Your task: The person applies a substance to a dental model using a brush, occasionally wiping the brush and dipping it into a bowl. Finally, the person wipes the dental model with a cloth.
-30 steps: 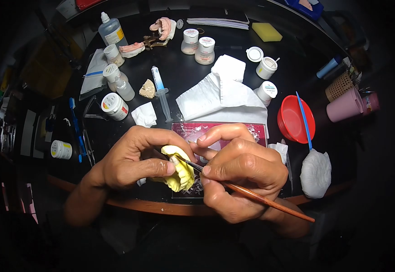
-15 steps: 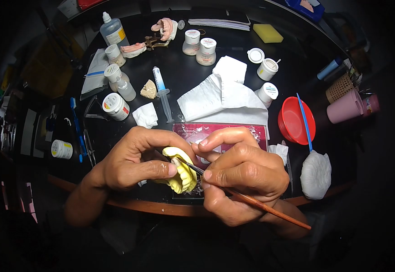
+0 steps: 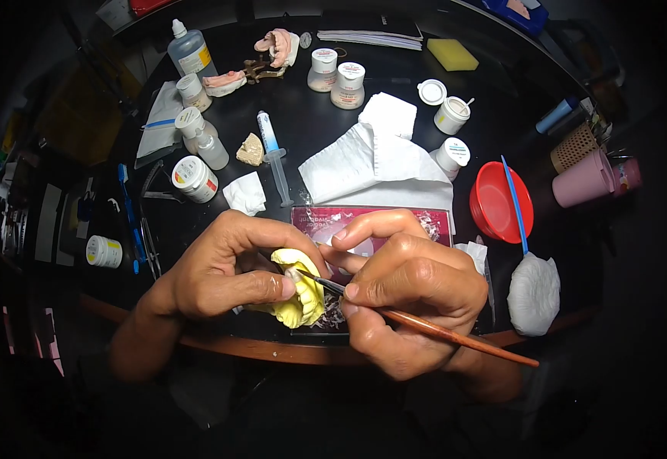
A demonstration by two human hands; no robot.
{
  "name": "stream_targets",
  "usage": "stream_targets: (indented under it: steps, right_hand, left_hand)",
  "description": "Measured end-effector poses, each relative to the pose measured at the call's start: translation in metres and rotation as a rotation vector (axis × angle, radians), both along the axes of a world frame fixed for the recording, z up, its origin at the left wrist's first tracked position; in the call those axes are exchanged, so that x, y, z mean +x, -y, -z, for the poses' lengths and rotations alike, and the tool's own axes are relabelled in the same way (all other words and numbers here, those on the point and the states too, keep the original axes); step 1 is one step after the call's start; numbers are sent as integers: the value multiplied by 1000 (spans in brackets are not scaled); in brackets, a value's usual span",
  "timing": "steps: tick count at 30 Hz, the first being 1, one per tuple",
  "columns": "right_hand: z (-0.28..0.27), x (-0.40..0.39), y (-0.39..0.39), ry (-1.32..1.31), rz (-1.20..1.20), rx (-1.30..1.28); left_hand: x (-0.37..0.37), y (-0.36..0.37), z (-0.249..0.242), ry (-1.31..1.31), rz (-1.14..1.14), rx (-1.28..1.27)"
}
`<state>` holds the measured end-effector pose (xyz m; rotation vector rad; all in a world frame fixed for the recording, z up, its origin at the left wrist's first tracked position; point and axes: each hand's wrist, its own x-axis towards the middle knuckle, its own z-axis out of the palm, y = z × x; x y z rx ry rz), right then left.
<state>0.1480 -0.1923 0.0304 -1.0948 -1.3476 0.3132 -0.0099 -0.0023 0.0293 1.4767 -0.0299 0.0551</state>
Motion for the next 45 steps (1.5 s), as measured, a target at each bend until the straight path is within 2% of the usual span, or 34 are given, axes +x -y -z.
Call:
stream_targets:
  steps: [3, 6, 23, 29, 32, 39, 45]
  right_hand:
    - [3, -2, 1, -94, 4, -37]
    - [1, -1, 2, -132, -4, -83]
    - [1, 3, 0, -25, -36, -80]
    - [2, -5, 4, -159, 22, -15]
    - [0, 1, 6, 1, -100, 7]
    - [-1, -3, 9, 125, -43, 28]
    - [-2, -3, 10, 173, -39, 18]
  left_hand:
    - [-1, -2, -9, -142, 35, -55]
    - [0, 1, -3, -60, 1, -65]
    - [-1, 0, -1, -50, 10, -37]
    - [-1, -2, -8, -62, 44, -15]
    - [0, 0, -7, -57, 32, -33]
    - [-1, 3, -10, -87, 7, -92]
    - [-1, 2, -7, -12, 11, -10]
